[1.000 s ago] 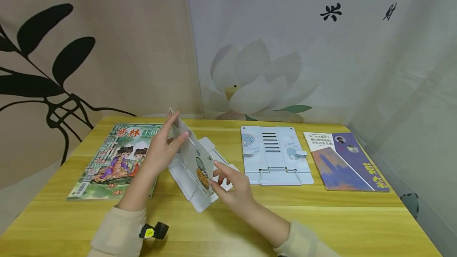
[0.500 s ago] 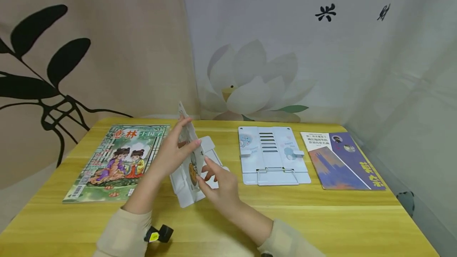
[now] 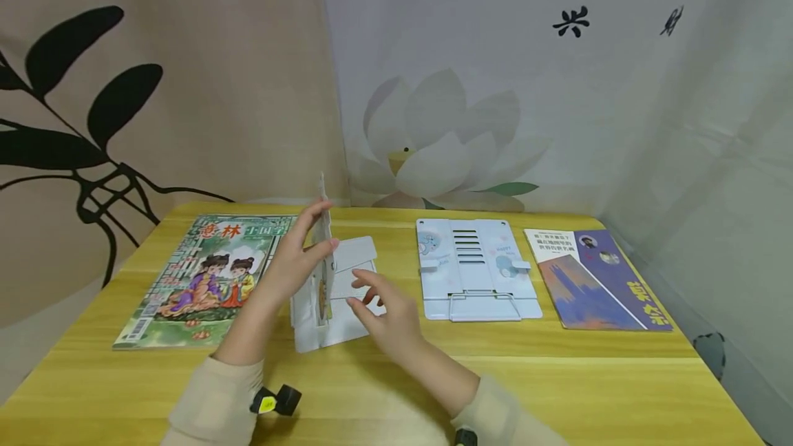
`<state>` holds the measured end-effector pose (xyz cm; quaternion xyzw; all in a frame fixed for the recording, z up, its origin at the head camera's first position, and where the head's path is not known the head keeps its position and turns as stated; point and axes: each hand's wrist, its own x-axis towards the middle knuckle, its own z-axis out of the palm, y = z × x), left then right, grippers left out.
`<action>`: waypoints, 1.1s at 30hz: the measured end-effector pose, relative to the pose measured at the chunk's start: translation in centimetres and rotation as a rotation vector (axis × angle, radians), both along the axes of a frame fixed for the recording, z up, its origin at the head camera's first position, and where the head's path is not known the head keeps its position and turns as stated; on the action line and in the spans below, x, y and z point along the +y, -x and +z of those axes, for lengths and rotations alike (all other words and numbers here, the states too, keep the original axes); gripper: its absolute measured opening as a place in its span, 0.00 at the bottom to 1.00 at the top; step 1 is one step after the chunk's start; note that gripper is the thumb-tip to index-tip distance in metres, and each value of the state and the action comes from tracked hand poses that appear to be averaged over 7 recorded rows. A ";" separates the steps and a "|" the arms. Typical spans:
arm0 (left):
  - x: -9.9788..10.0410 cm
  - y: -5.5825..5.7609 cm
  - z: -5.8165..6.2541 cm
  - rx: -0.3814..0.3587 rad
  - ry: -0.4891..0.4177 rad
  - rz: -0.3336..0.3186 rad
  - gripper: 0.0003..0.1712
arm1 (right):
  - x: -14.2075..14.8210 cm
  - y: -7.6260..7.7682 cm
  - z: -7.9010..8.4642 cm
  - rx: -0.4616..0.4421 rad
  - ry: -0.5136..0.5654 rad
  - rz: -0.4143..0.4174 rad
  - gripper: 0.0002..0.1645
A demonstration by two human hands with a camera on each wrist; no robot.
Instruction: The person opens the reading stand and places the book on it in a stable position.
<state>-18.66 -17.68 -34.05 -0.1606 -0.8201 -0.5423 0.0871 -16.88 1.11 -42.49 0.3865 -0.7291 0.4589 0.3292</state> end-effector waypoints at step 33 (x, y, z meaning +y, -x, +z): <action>-0.8 0.8 -1.0 0.129 -0.108 -0.181 0.21 | 1.1 3.6 -2.5 -0.494 -0.656 -0.092 0.03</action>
